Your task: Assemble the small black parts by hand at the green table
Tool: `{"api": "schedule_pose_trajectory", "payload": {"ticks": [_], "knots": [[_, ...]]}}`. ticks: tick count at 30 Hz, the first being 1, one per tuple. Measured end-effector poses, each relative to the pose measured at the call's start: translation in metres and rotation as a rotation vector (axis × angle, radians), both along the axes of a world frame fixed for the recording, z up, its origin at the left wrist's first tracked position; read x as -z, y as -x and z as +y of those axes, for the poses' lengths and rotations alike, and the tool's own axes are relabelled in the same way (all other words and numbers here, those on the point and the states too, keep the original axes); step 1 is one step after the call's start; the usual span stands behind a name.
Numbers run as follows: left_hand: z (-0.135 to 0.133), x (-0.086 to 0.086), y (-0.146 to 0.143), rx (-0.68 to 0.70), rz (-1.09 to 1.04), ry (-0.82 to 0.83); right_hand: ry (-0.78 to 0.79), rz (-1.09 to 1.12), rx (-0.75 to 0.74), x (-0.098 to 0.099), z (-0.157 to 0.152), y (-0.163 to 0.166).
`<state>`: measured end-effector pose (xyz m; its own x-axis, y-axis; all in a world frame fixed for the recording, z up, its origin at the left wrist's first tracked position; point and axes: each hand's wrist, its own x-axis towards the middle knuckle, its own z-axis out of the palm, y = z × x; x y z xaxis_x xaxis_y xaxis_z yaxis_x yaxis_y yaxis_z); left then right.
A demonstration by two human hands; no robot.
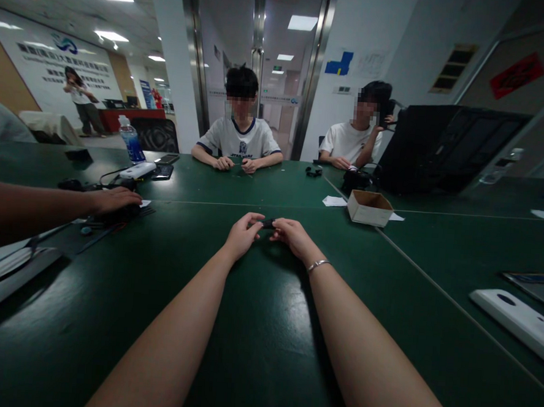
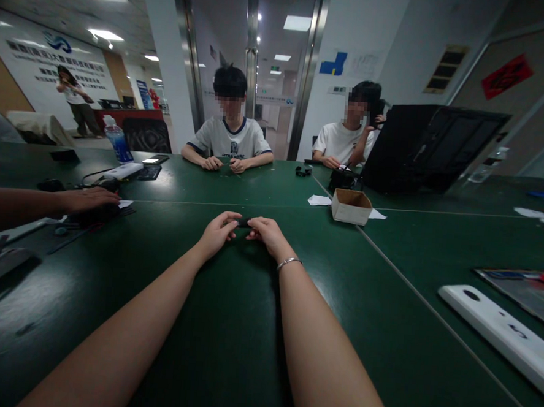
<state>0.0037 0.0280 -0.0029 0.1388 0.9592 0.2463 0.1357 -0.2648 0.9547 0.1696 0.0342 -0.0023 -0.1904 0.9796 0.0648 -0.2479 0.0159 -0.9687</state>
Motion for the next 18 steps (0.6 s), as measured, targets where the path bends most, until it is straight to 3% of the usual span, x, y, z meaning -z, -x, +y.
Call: {"api": "schedule_pose_trajectory", "payload": {"ticks": [18], "knots": [[0.0006, 0.0026, -0.0003, -0.02, 0.027, -0.034, 0.008, 0.018, 0.006, -0.0019, -0.0011, -0.0001]]}}
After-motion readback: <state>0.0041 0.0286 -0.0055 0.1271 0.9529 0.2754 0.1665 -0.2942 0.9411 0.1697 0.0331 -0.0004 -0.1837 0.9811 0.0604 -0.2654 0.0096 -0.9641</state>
